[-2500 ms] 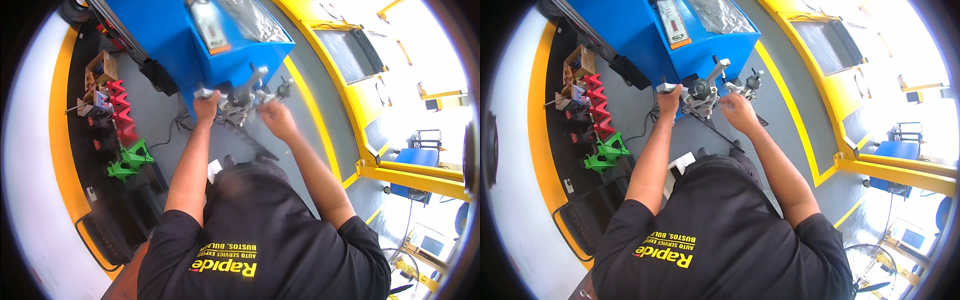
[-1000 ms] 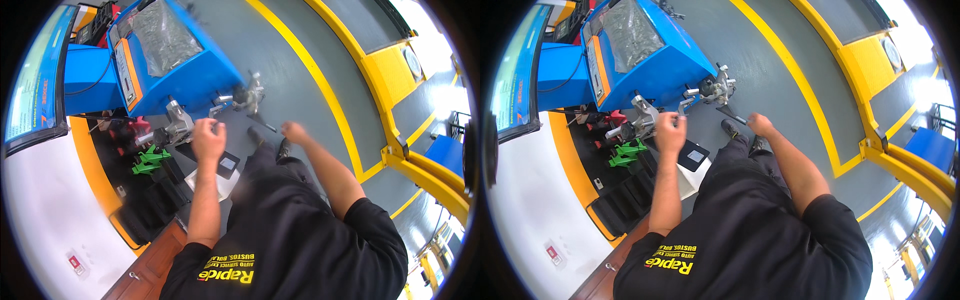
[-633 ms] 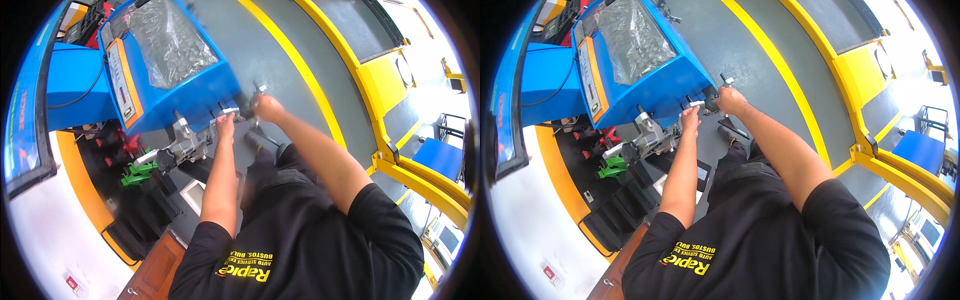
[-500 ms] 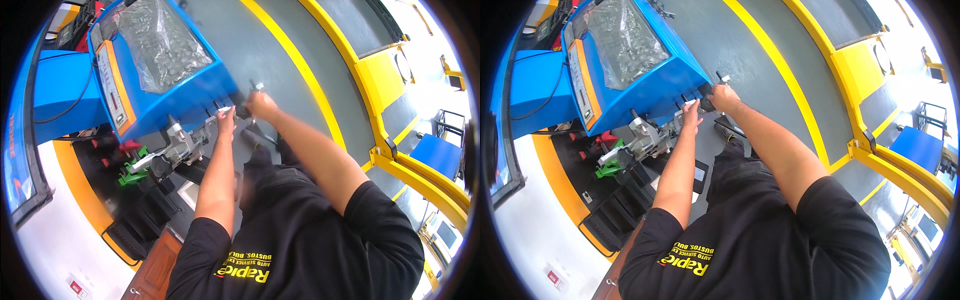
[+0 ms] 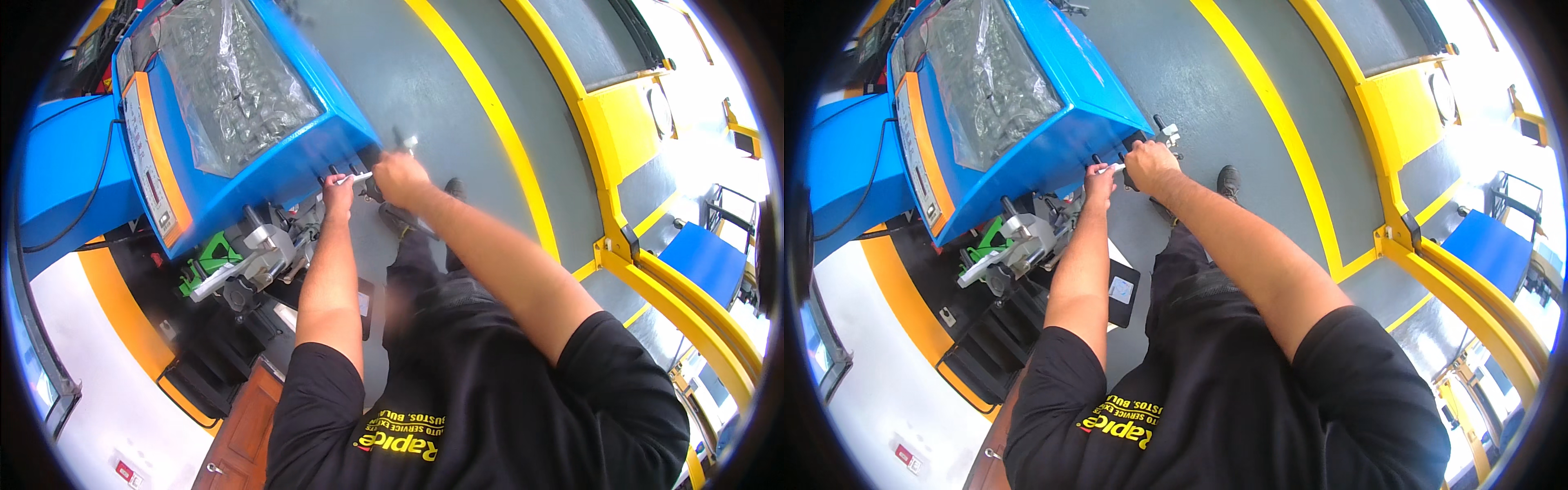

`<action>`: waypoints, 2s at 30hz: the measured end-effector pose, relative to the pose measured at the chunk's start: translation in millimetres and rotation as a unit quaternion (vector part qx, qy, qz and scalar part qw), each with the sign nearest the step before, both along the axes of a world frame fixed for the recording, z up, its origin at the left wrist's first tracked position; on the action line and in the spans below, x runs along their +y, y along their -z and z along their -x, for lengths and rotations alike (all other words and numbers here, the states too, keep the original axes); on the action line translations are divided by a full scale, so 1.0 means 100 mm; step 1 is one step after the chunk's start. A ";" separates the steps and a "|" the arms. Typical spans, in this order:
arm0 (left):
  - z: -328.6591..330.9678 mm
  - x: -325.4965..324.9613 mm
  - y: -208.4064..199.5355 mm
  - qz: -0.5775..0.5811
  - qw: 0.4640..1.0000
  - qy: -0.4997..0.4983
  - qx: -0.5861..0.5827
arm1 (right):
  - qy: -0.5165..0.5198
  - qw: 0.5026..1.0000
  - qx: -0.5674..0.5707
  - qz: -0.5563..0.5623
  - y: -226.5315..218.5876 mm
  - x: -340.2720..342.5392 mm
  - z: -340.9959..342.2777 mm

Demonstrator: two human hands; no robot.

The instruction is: The person pushes and adjusts an alignment sensor on its stand and uses a computer interface to calibrate it.

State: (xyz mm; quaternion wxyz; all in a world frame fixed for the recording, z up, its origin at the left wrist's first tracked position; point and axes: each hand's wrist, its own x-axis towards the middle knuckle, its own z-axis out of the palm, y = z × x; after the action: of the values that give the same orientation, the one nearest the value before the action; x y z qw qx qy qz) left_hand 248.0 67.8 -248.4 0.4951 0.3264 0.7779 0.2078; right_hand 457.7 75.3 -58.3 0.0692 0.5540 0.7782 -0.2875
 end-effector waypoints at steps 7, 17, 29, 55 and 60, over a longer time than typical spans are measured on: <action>-0.12 -0.06 0.28 -0.146 0.966 0.152 0.151 | 0.092 0.991 0.093 -0.003 0.17 -0.08 -0.25; -0.19 -0.01 0.11 -0.057 0.986 0.124 0.098 | 0.169 0.977 -0.045 0.124 -0.02 -0.05 0.16; -0.27 0.04 -0.30 -0.009 0.974 0.152 0.166 | -0.265 0.953 0.019 0.147 0.22 -0.42 0.57; -0.41 0.05 -0.04 -0.090 0.972 0.171 0.131 | -0.178 0.984 -0.009 0.024 -0.08 -0.24 0.22; -0.03 -0.03 0.64 -0.168 0.982 0.075 -0.035 | 0.142 0.985 -0.072 -0.060 -0.38 -0.27 0.29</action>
State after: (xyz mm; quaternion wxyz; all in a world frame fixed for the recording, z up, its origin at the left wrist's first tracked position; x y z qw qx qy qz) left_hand 250.8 64.4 -312.2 0.4742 0.4548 0.6875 0.3092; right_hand 429.0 48.0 -20.4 0.0505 0.6815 0.7003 -0.2063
